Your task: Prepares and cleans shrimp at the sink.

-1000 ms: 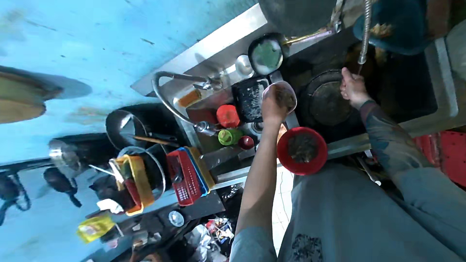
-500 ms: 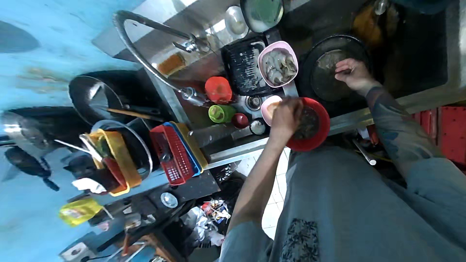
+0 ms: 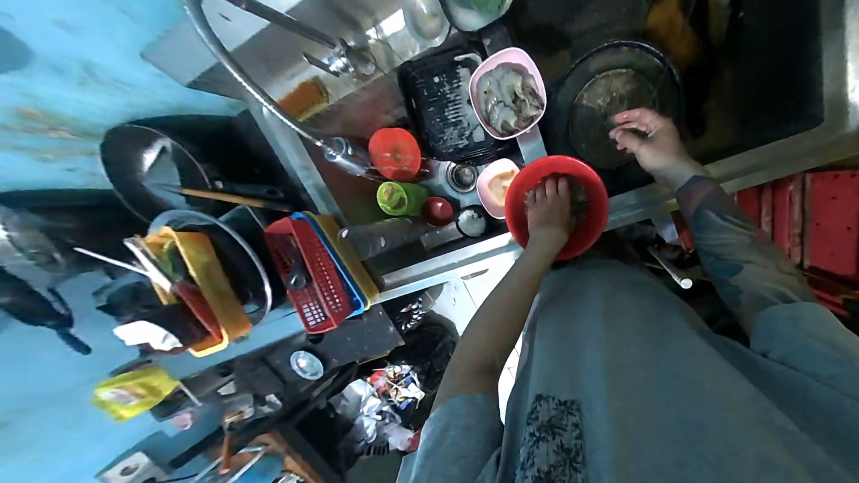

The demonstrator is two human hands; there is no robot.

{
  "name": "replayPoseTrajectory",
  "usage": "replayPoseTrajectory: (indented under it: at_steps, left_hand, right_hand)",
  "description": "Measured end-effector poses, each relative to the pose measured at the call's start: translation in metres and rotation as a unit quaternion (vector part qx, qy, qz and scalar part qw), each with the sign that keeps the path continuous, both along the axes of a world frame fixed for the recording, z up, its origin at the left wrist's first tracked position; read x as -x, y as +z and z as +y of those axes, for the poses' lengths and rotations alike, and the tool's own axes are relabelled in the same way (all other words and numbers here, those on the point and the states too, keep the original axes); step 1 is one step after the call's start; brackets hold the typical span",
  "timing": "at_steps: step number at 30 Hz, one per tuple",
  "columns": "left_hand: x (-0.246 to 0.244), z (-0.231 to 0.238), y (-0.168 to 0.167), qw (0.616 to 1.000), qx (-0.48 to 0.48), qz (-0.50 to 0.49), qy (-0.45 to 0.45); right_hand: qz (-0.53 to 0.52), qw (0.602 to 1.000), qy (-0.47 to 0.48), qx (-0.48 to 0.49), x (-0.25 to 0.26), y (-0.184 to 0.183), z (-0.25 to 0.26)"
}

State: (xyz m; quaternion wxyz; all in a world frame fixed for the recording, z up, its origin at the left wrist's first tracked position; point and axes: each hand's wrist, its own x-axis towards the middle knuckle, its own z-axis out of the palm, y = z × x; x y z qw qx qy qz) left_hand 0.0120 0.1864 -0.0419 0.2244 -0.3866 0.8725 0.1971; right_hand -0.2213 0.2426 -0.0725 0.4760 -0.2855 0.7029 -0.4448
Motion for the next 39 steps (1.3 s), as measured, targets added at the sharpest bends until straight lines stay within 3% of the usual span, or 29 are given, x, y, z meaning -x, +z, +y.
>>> replayPoseTrajectory:
  at_steps: [5,9,17,23,29,31,34,37,39]
  left_hand:
    - [-0.004,-0.01,-0.003,0.997,-0.071,0.024,0.026]
    - [-0.014,-0.032,0.014,0.983,-0.151,0.08,0.072]
    - [-0.043,-0.058,0.038,0.954,-0.188,0.182,0.144]
    - [-0.059,-0.048,0.038,0.869,-0.291,0.329,0.229]
    - [-0.066,-0.039,0.032,0.792,-0.358,0.399,0.292]
    - [-0.068,-0.04,0.032,0.799,-0.333,0.403,0.298]
    - [-0.069,-0.041,0.035,0.87,-0.21,0.351,0.274]
    - [-0.067,-0.042,0.038,0.912,-0.124,0.302,0.247]
    - [-0.065,-0.041,0.039,0.923,-0.114,0.29,0.224]
  right_hand:
    - [0.008,0.999,0.0,0.05,-0.01,0.008,0.007]
    - [0.013,0.996,0.001,0.088,-0.015,0.021,0.012]
    - [0.08,0.982,0.091,0.147,-0.045,0.048,0.017]
    - [0.235,0.926,0.278,0.097,-0.078,0.051,0.02]
    - [0.281,0.907,0.305,0.067,-0.096,0.052,0.018]
    - [0.323,0.895,0.3,0.071,-0.095,0.054,0.017]
    - [0.386,0.855,0.34,0.066,-0.097,0.053,0.013]
    - [0.389,0.82,0.417,0.047,-0.114,0.039,0.008]
    - [0.366,0.812,0.454,0.012,-0.127,0.03,0.006]
